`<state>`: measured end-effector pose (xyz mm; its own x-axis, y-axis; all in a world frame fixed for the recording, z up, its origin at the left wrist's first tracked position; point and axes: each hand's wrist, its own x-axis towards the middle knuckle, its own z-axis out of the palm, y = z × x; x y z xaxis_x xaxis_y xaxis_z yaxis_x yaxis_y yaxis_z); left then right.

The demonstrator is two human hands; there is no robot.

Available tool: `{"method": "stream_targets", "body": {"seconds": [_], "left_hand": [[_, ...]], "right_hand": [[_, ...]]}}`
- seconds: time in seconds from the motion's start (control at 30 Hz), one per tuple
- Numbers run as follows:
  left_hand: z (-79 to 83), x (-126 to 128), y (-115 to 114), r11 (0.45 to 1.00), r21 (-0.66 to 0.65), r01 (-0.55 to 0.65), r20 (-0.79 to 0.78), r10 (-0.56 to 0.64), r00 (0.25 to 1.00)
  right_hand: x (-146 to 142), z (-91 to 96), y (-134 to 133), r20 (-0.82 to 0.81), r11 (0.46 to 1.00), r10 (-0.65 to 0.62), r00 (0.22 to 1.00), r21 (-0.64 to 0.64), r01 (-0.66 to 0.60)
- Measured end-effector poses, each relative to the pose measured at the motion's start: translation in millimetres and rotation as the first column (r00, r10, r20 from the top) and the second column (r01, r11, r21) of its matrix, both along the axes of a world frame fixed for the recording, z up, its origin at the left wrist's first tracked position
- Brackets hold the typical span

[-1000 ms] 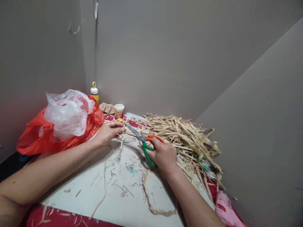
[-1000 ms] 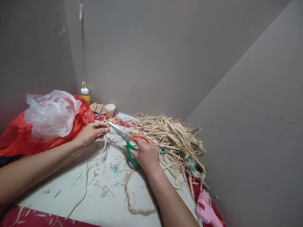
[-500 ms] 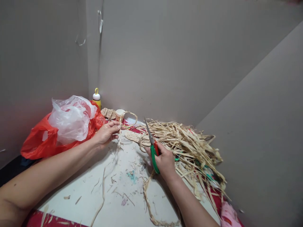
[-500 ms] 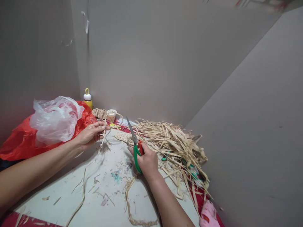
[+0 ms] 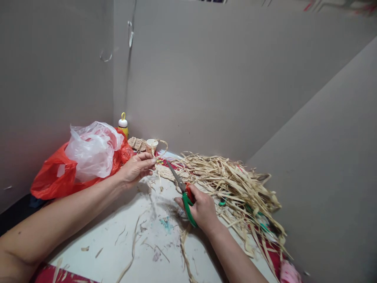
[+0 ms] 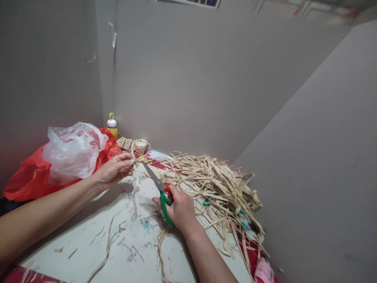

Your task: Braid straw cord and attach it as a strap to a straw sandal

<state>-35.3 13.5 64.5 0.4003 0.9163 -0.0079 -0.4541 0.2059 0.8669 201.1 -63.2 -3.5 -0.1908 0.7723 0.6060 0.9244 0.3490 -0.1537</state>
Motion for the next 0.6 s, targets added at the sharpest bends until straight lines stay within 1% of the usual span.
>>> {"method": "stream_targets", "body": {"seconds": [0.13,0.27,0.4,0.6], "left_hand": [[0.1,-2.0,1.5,1.0,0.006,0.013,0.005,-0.013,1.0],[0.2,-4.0,3.3,0.998,0.0,0.057,-0.007,-0.057,0.998],[2.0,-4.6,2.2,0.993,-0.031,0.115,-0.005,-0.115,0.993],[4.0,-5.3,-0.1,0.988,-0.066,0.14,0.017,-0.139,0.99]], "right_hand": [[-0.3,1.1,-1.3,0.093,1.0,0.004,0.996,0.005,-0.005],[-0.2,1.0,-1.9,0.15,1.0,0.008,0.989,0.018,-0.01],[0.1,3.6,-2.7,0.179,1.0,0.016,0.984,0.022,-0.02],[-1.6,9.4,-3.2,0.204,0.998,0.045,0.978,0.039,-0.055]]}}
